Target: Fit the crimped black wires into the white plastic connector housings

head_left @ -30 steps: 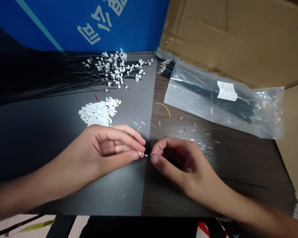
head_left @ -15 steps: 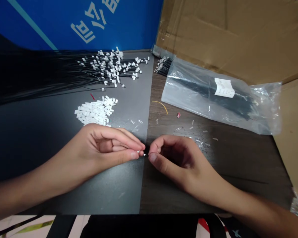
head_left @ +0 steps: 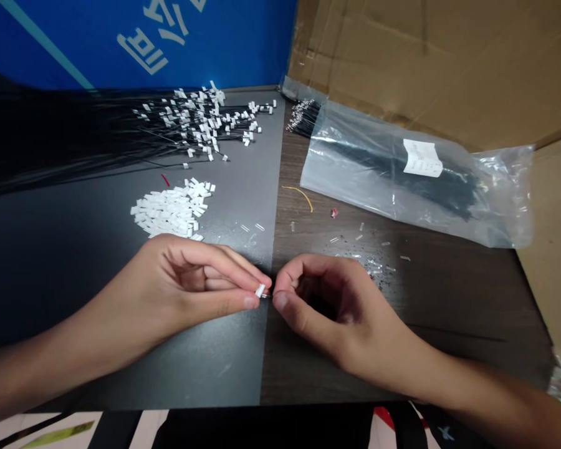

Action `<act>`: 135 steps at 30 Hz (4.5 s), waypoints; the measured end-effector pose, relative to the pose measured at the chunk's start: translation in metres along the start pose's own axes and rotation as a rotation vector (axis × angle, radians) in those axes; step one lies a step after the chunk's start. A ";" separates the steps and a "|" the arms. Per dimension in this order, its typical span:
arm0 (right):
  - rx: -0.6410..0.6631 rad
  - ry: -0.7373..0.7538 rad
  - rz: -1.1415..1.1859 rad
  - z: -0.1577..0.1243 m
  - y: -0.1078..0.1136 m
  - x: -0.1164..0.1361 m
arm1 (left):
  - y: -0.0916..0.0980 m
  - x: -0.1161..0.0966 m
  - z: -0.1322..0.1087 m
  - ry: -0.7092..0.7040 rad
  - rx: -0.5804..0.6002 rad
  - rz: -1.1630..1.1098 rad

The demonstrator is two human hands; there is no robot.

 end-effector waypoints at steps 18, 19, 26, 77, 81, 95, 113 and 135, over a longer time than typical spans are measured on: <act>-0.008 -0.006 0.049 0.001 0.000 -0.001 | 0.003 0.005 -0.001 -0.050 -0.013 0.014; -0.010 -0.006 0.049 0.001 0.000 -0.001 | 0.003 0.005 -0.002 -0.061 -0.018 0.016; -0.014 -0.006 0.044 0.001 0.000 0.000 | 0.004 0.005 -0.004 -0.093 -0.026 0.010; -0.001 -0.004 0.041 -0.002 -0.001 -0.002 | 0.003 -0.004 0.000 -0.112 -0.064 0.112; 0.018 -0.016 0.092 0.000 -0.003 -0.001 | 0.002 0.005 -0.003 -0.098 -0.043 0.065; 0.031 -0.035 0.171 0.004 -0.004 0.002 | 0.000 0.001 0.000 -0.040 -0.048 0.104; 0.020 0.003 0.085 0.001 -0.002 -0.005 | -0.002 -0.005 0.000 -0.085 -0.048 0.146; 0.049 -0.033 0.140 0.000 -0.005 -0.006 | 0.001 -0.011 -0.013 -0.303 -0.095 0.329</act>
Point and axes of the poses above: each hand's wrist, its own z-axis towards the middle knuckle, its own y-axis out of the back of the hand, x = y × z, the point moved 7 cm from there along z, towards the middle knuckle, and after that the axes turned 9 degrees about -y, right-handed, at the moved point
